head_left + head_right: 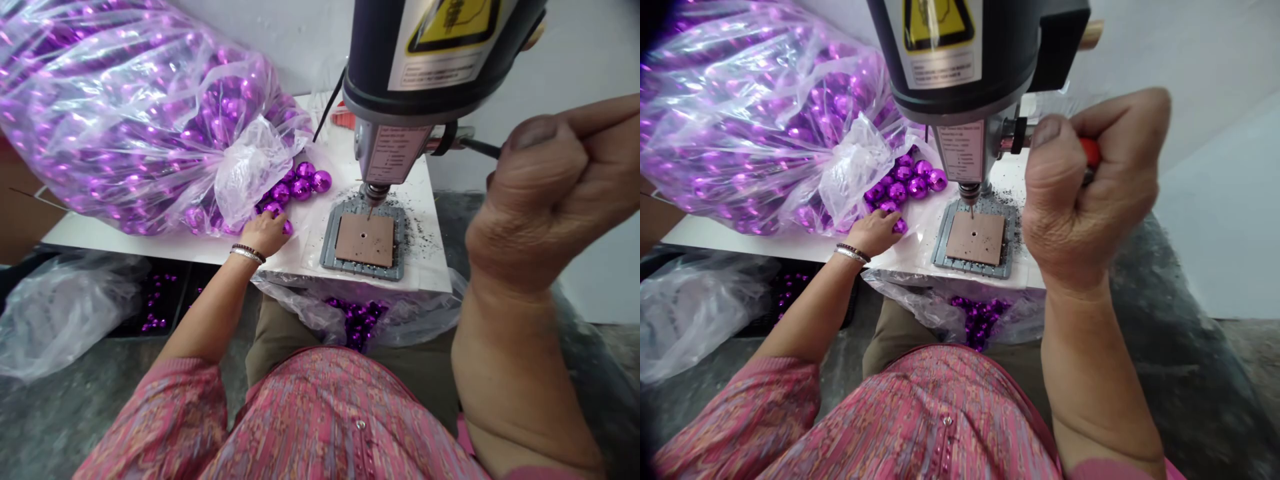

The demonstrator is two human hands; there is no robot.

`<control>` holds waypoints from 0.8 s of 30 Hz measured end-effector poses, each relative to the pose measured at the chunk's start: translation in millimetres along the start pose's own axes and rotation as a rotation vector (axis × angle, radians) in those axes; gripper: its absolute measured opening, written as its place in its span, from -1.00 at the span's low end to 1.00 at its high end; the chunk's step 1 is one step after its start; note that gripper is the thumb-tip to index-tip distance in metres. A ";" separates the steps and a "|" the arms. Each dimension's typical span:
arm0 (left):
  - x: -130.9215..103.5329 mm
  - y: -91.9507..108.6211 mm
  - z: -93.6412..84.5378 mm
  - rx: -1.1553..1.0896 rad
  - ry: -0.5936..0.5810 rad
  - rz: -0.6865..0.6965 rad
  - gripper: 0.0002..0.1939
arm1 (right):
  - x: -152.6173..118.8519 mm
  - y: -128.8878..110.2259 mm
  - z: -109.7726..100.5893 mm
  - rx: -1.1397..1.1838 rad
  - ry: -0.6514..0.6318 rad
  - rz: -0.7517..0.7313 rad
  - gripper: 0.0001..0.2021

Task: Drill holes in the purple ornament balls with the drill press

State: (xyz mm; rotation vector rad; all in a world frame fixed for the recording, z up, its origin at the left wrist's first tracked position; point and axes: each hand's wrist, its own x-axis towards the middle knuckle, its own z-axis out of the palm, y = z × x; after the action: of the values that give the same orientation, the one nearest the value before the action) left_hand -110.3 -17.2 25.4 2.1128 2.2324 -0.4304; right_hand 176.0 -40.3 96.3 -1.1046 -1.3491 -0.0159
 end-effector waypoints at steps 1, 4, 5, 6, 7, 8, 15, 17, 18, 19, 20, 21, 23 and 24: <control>-0.8 -0.9 3.6 -0.006 -0.004 0.012 -0.46 | 0.2 1.0 0.4 0.008 0.007 -0.010 -0.77; 0.1 -5.3 10.7 -0.161 0.051 0.035 -0.43 | 2.2 2.6 2.2 0.024 0.010 -0.012 -0.75; 0.5 -6.6 11.2 -0.295 0.107 0.049 -0.41 | 3.0 2.4 2.5 0.027 0.010 -0.010 -0.74; 0.5 -7.3 10.8 -0.476 0.176 0.071 -0.37 | 3.7 1.9 2.7 0.029 0.007 -0.006 -0.74; -0.2 -7.2 9.6 -0.694 0.245 0.099 -0.32 | 4.2 1.1 2.8 0.028 0.002 0.003 -0.74; -1.5 -5.9 8.1 -0.931 0.297 0.126 -0.27 | 4.4 0.4 2.7 0.029 0.001 0.006 -0.73; -19.3 31.3 10.0 -2.052 -0.158 0.212 -0.29 | 3.2 1.3 2.5 0.022 0.016 -0.046 -0.73; -20.6 43.5 15.2 -2.159 -0.259 0.205 -0.35 | 2.9 1.5 2.1 0.022 0.012 -0.057 -0.75; -19.9 48.4 17.5 -2.187 -0.294 0.195 -0.38 | 2.9 1.0 1.7 0.018 0.002 -0.053 -0.75; -18.5 52.3 19.4 -2.201 -0.322 0.185 -0.41 | 3.2 0.1 1.3 0.016 -0.008 -0.049 -0.76; -16.5 55.4 20.7 -2.204 -0.342 0.175 -0.44 | 4.0 -1.2 0.8 0.016 -0.017 -0.050 -0.76; -14.0 57.7 21.5 -2.194 -0.353 0.164 -0.46 | 5.5 -2.9 0.4 0.010 -0.025 -0.048 -0.75; -8.2 61.4 21.1 -2.136 -0.342 0.131 -0.49 | 11.5 -6.9 0.1 -0.001 -0.036 -0.040 -0.73; -5.4 63.1 20.1 -2.090 -0.313 0.110 -0.49 | 16.1 -9.1 0.3 -0.005 -0.038 -0.030 -0.72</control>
State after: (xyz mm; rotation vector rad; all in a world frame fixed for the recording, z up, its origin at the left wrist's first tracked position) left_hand -51.1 -24.7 -3.7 0.7416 0.9800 1.0363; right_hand 175.3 -35.8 114.3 -1.0938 -1.4003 -0.0204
